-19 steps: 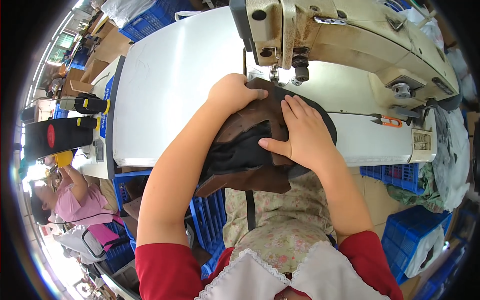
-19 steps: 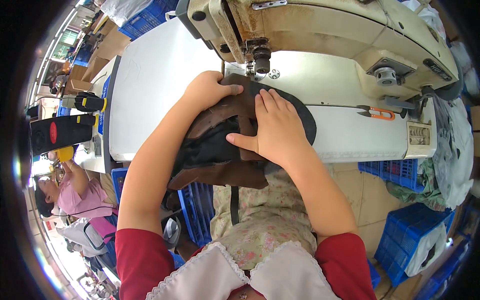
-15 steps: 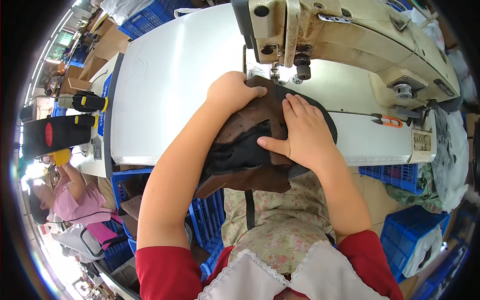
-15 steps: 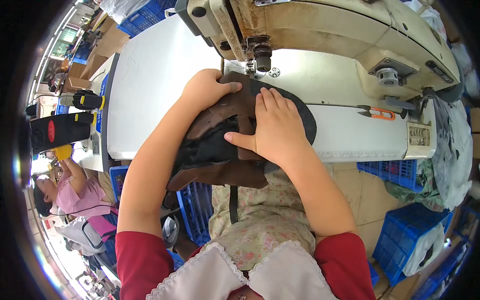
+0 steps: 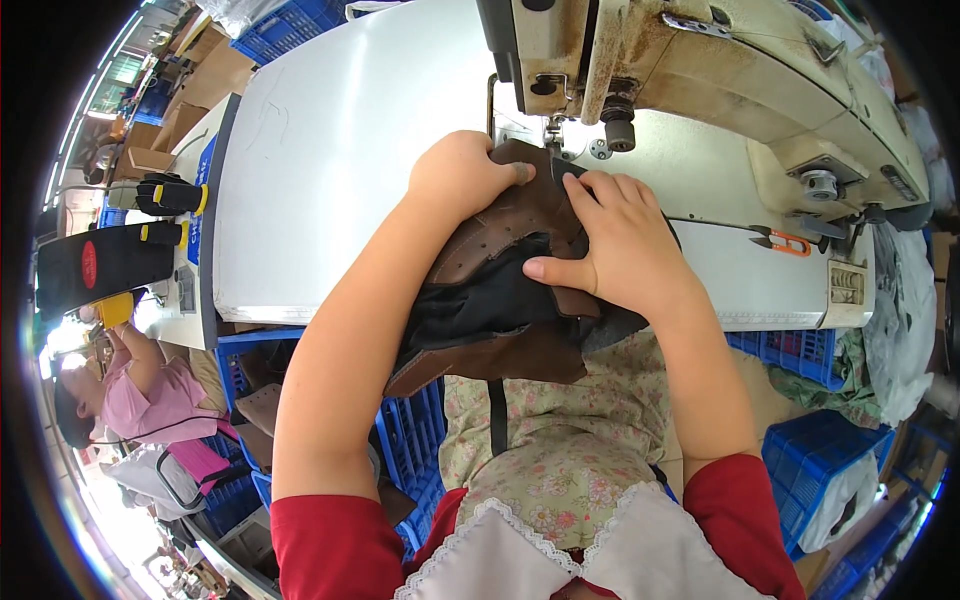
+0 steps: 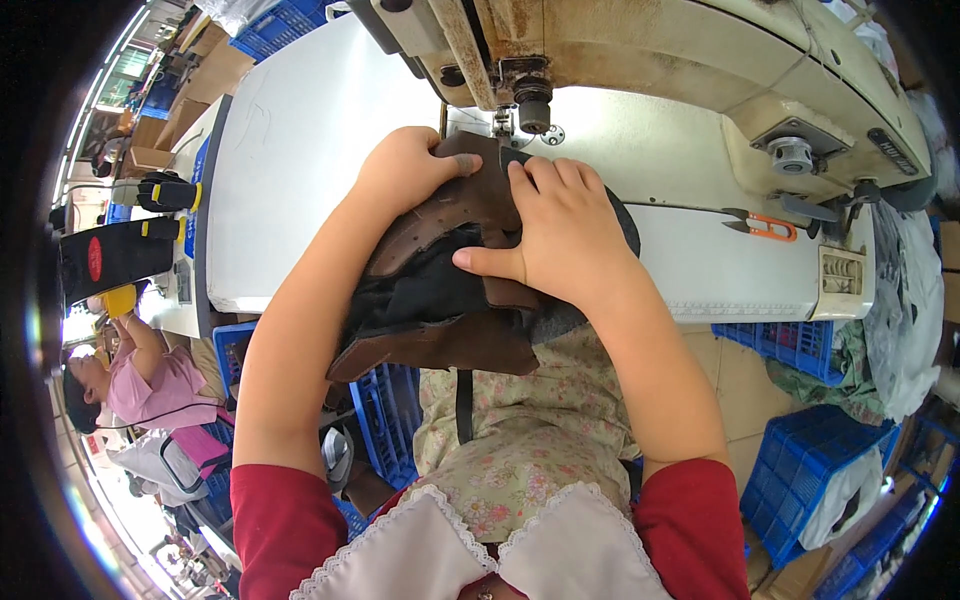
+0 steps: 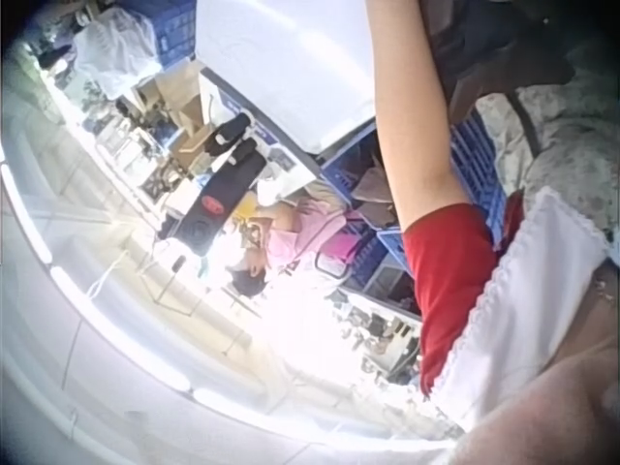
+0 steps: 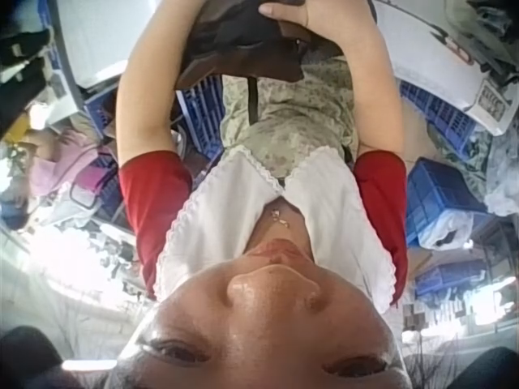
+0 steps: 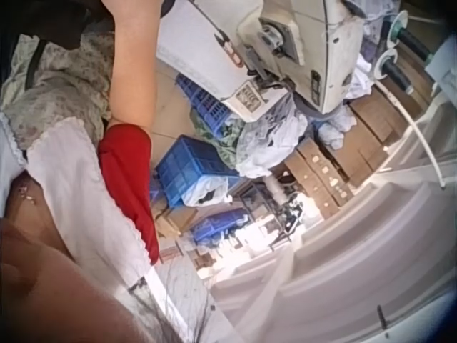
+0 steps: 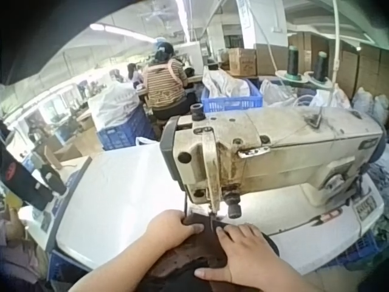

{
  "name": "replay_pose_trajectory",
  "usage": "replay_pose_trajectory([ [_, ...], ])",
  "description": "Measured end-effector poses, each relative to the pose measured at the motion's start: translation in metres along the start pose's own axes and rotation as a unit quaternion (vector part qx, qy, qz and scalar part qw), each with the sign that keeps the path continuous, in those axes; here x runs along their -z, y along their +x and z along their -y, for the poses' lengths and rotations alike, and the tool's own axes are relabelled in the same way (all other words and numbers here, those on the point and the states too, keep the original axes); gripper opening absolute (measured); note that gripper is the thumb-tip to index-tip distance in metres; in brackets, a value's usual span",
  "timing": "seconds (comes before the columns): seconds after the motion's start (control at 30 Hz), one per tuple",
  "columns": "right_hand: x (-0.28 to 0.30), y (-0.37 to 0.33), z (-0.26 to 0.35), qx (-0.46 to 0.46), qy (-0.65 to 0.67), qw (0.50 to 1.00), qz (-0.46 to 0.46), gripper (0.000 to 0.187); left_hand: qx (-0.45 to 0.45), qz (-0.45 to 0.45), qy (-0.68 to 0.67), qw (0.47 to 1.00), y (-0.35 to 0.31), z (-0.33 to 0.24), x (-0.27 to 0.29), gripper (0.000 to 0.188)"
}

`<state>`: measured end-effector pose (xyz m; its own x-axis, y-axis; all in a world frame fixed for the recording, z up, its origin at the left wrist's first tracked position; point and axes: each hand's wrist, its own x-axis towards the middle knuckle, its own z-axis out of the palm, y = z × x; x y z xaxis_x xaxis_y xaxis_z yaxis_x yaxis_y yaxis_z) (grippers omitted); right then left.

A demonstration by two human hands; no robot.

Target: Stitching leather boot components using an industrial sewing machine.

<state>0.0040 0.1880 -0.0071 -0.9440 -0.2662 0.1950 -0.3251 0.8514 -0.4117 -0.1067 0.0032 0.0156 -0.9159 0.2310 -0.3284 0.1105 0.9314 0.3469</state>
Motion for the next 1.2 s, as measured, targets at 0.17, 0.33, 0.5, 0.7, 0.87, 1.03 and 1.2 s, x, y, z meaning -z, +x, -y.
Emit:
replay_pose_trajectory([
  [0.17,0.0,0.002,-0.002,0.015,-0.02,1.0,-0.006,0.108,-0.001,-0.003,-0.001,1.0,-0.001,0.0,0.0,0.056],
  [0.33,0.001,0.004,-0.004,0.024,-0.012,0.999,-0.017,0.105,-0.003,-0.011,-0.005,1.0,0.0,-0.001,-0.001,0.056],
  [0.5,0.005,0.006,-0.003,0.014,-0.002,1.0,0.005,0.102,0.004,0.008,0.021,1.0,0.001,-0.002,0.005,0.054],
  [0.7,-0.002,0.004,-0.007,0.029,-0.017,0.999,-0.034,0.101,-0.004,0.011,0.013,1.0,0.008,-0.003,0.003,0.055],
  [0.87,-0.003,0.014,-0.014,0.015,-0.01,1.0,-0.021,0.101,-0.014,-0.007,0.018,1.0,0.021,-0.002,0.005,0.056],
  [1.03,-0.002,0.021,-0.018,0.012,-0.01,1.0,-0.007,0.101,-0.015,0.005,0.003,1.0,0.028,-0.001,0.007,0.057],
  [1.2,0.002,0.023,-0.018,0.003,-0.006,1.0,0.014,0.103,-0.021,0.004,0.004,1.0,0.031,-0.002,0.007,0.057],
])
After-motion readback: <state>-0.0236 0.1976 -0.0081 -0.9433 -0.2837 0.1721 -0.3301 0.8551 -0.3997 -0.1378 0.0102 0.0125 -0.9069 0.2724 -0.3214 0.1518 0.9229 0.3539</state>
